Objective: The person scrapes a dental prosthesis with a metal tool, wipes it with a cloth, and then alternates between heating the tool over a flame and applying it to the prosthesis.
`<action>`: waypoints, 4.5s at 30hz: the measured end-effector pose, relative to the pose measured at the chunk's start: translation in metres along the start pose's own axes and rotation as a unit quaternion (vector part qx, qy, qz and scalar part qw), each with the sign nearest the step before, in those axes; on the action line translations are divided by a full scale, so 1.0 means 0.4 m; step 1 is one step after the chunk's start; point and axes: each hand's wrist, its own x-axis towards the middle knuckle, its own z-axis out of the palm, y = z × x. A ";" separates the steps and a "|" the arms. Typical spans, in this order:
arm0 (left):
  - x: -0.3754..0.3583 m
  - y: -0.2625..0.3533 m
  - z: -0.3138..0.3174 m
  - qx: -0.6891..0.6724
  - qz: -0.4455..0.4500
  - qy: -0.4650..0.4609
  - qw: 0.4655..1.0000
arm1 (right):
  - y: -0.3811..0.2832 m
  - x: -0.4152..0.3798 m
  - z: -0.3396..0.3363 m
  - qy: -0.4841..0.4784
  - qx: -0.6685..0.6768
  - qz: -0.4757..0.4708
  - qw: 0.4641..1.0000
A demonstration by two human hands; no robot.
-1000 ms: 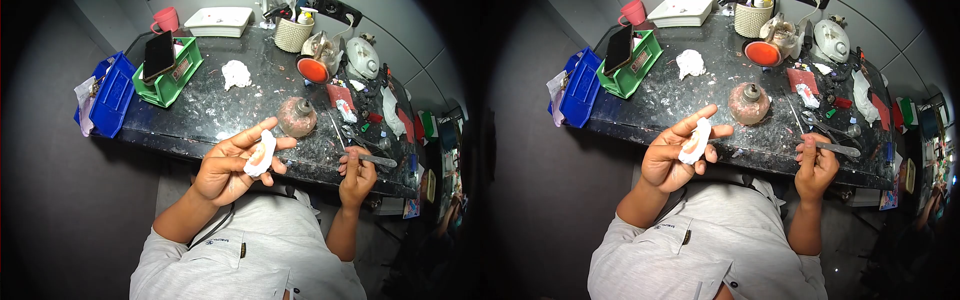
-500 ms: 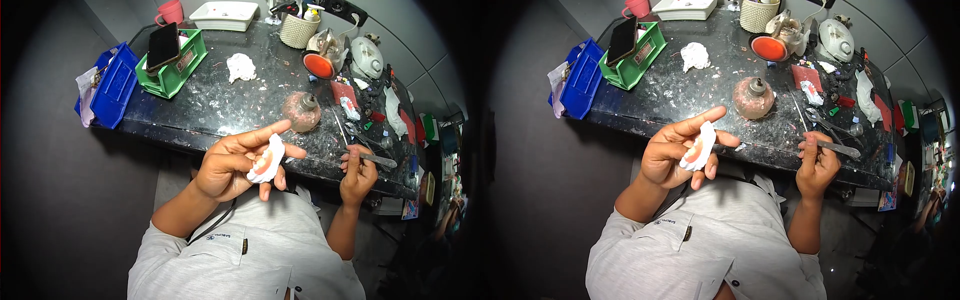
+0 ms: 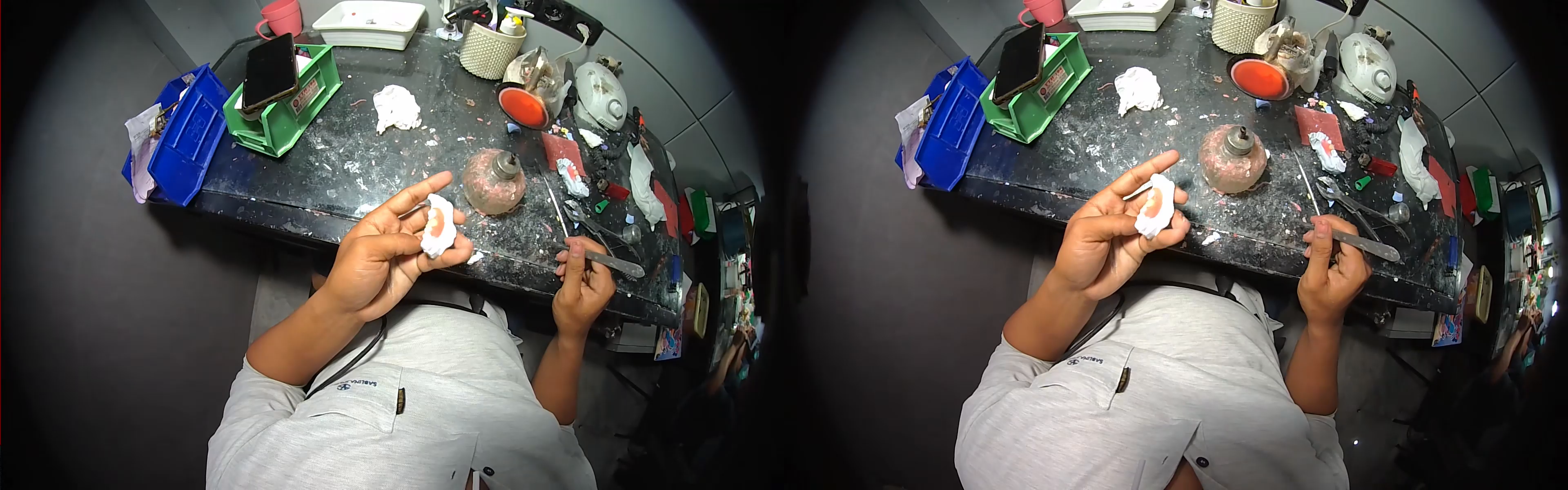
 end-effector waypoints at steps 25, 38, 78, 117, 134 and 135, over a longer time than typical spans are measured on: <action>0.008 0.007 0.003 0.132 0.061 0.129 0.981 | -0.005 0.017 -0.009 -0.043 0.051 0.031 0.997; 0.006 0.017 -0.018 0.195 0.050 0.076 0.977 | -0.059 0.168 -0.016 -0.218 -0.180 0.090 0.955; 0.031 0.011 -0.061 0.178 0.123 -0.017 0.976 | -0.121 0.273 0.010 -0.014 0.201 -0.068 0.977; 0.029 -0.005 -0.059 0.245 0.130 -0.056 0.959 | -0.119 0.204 0.006 -0.024 0.227 -0.040 0.973; 0.022 -0.007 -0.059 0.258 0.123 -0.045 0.957 | -0.150 0.111 0.057 -0.118 0.300 -0.034 0.946; 0.022 -0.006 -0.060 0.255 0.119 -0.046 0.958 | -0.148 0.109 0.060 -0.122 0.299 -0.037 0.945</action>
